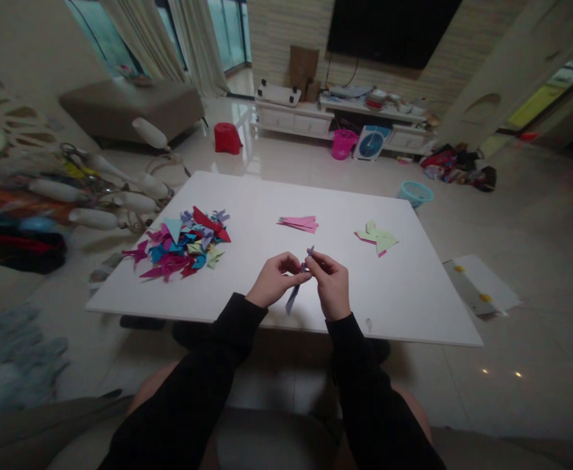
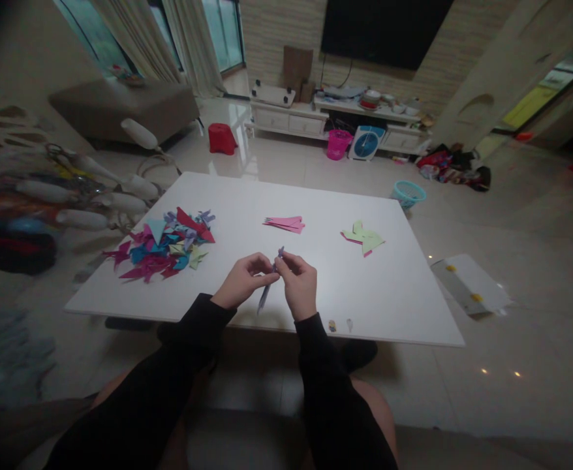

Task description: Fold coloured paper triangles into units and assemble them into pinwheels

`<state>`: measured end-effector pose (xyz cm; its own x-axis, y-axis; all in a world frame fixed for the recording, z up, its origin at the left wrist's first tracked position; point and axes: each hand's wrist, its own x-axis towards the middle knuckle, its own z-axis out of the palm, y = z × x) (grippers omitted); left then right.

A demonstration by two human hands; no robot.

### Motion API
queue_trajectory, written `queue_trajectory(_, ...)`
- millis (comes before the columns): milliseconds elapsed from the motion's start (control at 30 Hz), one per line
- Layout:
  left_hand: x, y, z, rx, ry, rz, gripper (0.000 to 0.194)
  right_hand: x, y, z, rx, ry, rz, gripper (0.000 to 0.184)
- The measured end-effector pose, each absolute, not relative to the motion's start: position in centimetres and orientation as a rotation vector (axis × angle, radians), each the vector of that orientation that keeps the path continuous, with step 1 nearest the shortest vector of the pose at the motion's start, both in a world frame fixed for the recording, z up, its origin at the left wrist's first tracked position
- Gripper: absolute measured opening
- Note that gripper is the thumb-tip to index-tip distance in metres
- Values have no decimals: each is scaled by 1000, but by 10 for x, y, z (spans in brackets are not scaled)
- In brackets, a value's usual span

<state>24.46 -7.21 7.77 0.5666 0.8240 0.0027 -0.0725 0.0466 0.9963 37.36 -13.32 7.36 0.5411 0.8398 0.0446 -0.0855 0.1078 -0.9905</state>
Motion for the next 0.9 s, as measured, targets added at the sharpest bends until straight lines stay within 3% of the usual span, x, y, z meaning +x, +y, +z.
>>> queue_trajectory(533, 245, -70, 77, 1271, 746, 835, 45, 371, -130, 81, -1302, -757, 747, 29)
queue_trajectory(900, 243, -72, 74, 1282, 743, 842, 33, 370, -132, 79, -1293, -804, 770, 22)
